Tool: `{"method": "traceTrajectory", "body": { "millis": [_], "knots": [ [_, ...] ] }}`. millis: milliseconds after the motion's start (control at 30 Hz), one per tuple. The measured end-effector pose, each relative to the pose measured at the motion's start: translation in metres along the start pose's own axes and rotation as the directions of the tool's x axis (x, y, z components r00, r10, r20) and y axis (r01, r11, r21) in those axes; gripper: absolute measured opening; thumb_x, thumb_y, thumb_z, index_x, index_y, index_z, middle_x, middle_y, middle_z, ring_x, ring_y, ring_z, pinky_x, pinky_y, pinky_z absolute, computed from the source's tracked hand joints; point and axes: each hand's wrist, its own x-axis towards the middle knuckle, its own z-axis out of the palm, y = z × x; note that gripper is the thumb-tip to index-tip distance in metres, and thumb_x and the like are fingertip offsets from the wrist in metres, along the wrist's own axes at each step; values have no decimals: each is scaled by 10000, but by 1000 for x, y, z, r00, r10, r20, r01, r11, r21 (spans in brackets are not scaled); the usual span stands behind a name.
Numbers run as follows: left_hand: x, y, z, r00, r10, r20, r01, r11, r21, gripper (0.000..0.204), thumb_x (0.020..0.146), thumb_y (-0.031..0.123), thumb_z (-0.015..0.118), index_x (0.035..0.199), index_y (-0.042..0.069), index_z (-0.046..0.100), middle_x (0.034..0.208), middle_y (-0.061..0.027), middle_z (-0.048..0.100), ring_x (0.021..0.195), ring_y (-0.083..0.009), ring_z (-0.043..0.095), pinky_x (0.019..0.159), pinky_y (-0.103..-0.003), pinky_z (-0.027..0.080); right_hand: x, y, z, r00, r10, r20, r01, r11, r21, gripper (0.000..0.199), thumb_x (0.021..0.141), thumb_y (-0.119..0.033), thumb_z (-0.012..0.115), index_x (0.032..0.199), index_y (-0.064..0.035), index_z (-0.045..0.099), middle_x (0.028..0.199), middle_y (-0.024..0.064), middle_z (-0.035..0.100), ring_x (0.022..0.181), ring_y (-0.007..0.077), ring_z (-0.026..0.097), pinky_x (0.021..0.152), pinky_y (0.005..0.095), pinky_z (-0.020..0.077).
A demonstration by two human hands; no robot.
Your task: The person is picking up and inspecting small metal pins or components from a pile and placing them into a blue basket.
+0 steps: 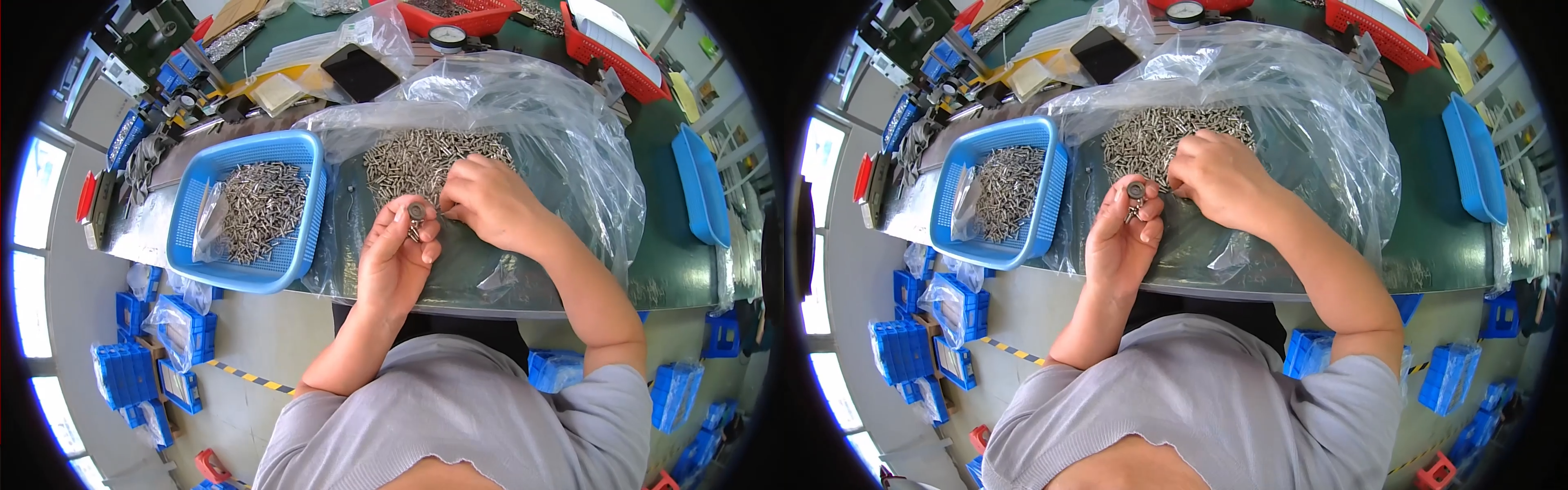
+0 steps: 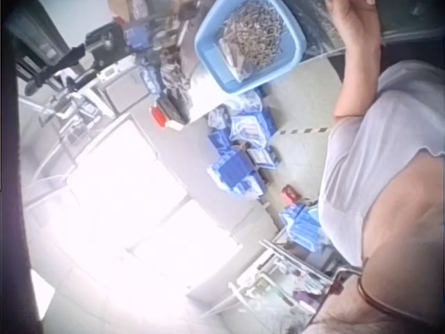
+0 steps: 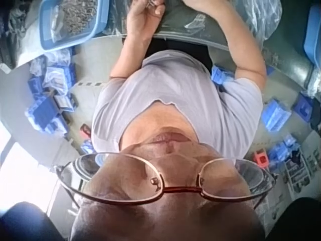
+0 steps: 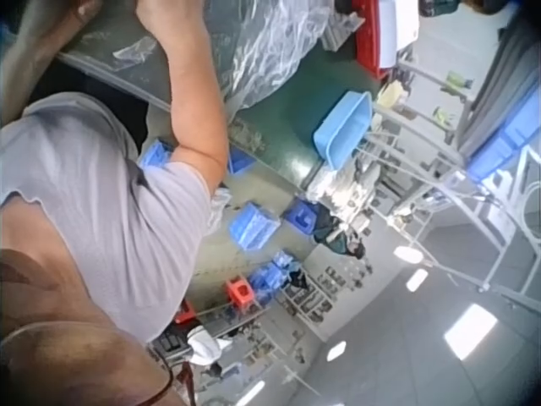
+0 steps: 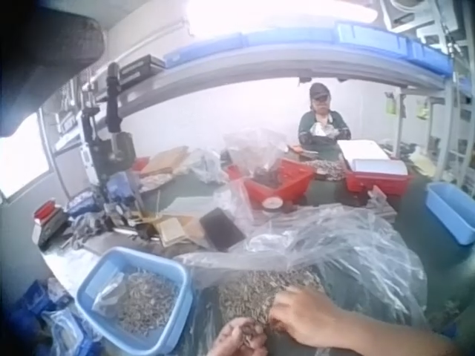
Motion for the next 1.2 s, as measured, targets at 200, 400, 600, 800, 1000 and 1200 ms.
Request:
{"method": "traceTrajectory", "body": {
  "millis": [200,400,600,800,1000,1200],
  "knots": [
    [-2,-1,1,999,-25,-20,26,999,37,205,946,185,524,1083,34,542,937,-70,569,744,-123,480,583,-242,398,8,-12,-21,946,282,163,-323,750,577,84,837,-87,634,832,-20,583,777,25,565,716,112,525,659,261,434],
    [-2,-2,3,997,-47,-54,51,996,69,199,952,188,518,1078,36,544,905,-57,583,726,-112,503,567,-240,401,9,-23,-15,944,274,185,-324,652,686,91,849,-82,638,833,-9,585,774,9,582,733,81,534,672,241,444],
    [-2,-2,2,997,-49,-59,53,996,69,181,942,176,539,1064,43,553,893,-49,579,717,-111,498,557,-237,398,8,-23,-11,955,256,147,-285,670,685,91,840,-77,648,822,-15,584,795,13,576,737,83,538,674,241,447],
    [-2,-2,3,997,-65,-50,69,994,86,141,936,186,554,1004,64,576,847,-19,565,683,-100,463,530,-221,372,11,-25,-8,973,215,77,-214,734,644,101,795,-68,681,819,-34,589,844,17,557,771,104,533,689,250,442],
    [-1,0,7,991,-117,-61,123,987,99,183,949,249,531,985,74,570,804,-19,545,671,-98,462,518,-217,362,12,-18,-7,996,87,-35,-55,845,531,135,763,-72,700,849,-39,601,849,37,562,811,165,556,712,284,445],
    [0,-4,3,997,6,-80,-2,999,40,214,962,239,499,1039,48,557,916,-57,560,769,-134,487,582,-241,406,10,-14,-10,993,103,-56,-52,816,576,93,769,-77,696,822,-33,633,852,42,573,791,167,565,696,280,450]
  ]
}}
